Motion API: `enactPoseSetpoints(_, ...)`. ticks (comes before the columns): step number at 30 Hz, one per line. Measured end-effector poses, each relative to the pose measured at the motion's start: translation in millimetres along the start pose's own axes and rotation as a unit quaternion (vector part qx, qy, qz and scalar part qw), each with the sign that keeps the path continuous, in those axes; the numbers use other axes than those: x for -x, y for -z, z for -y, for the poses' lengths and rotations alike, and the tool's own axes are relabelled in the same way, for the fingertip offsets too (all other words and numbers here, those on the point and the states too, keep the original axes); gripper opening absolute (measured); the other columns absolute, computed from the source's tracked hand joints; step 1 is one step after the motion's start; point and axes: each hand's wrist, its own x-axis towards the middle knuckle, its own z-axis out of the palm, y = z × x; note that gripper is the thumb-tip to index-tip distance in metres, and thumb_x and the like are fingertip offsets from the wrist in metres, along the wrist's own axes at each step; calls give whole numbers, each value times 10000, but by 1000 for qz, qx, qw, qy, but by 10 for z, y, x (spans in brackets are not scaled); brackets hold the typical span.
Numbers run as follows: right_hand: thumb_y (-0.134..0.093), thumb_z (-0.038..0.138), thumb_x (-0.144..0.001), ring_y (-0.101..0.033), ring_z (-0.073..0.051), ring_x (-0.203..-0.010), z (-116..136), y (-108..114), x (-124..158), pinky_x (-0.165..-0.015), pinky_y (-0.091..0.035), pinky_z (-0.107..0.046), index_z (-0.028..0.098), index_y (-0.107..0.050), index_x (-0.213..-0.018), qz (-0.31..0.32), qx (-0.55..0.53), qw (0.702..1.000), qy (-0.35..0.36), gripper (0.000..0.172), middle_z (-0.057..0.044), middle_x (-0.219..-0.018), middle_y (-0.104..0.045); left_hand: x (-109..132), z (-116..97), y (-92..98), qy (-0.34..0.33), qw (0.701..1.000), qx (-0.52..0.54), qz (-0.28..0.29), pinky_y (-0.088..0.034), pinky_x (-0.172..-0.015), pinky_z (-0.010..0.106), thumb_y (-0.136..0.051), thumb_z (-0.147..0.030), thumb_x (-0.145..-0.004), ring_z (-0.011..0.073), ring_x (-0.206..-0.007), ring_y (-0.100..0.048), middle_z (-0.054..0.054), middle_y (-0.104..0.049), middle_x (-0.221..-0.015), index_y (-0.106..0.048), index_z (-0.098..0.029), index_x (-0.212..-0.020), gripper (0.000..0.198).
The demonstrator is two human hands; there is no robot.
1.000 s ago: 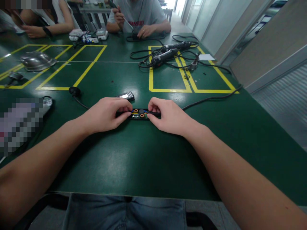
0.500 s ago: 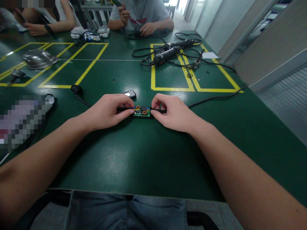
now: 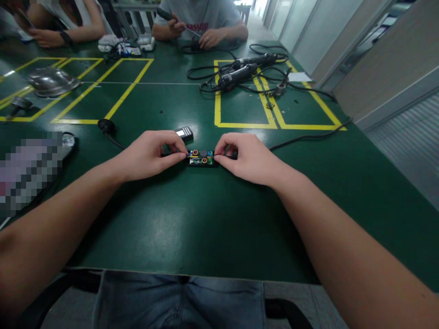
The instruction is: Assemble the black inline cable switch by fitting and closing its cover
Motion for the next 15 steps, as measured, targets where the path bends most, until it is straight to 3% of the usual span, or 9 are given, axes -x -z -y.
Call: enactPoseSetpoints(15,-749,334,-910,-612,-211,-682,31,3,20,-644,-462,-382,240,-770,-880,1,9,1000,-15,102,-33,-785,-744,12,-86,30,27,1000,7,0,-540,-780,306,-687,-294,-990,171,-737,-681,30,-785,-826,-849,-180,-998,198)
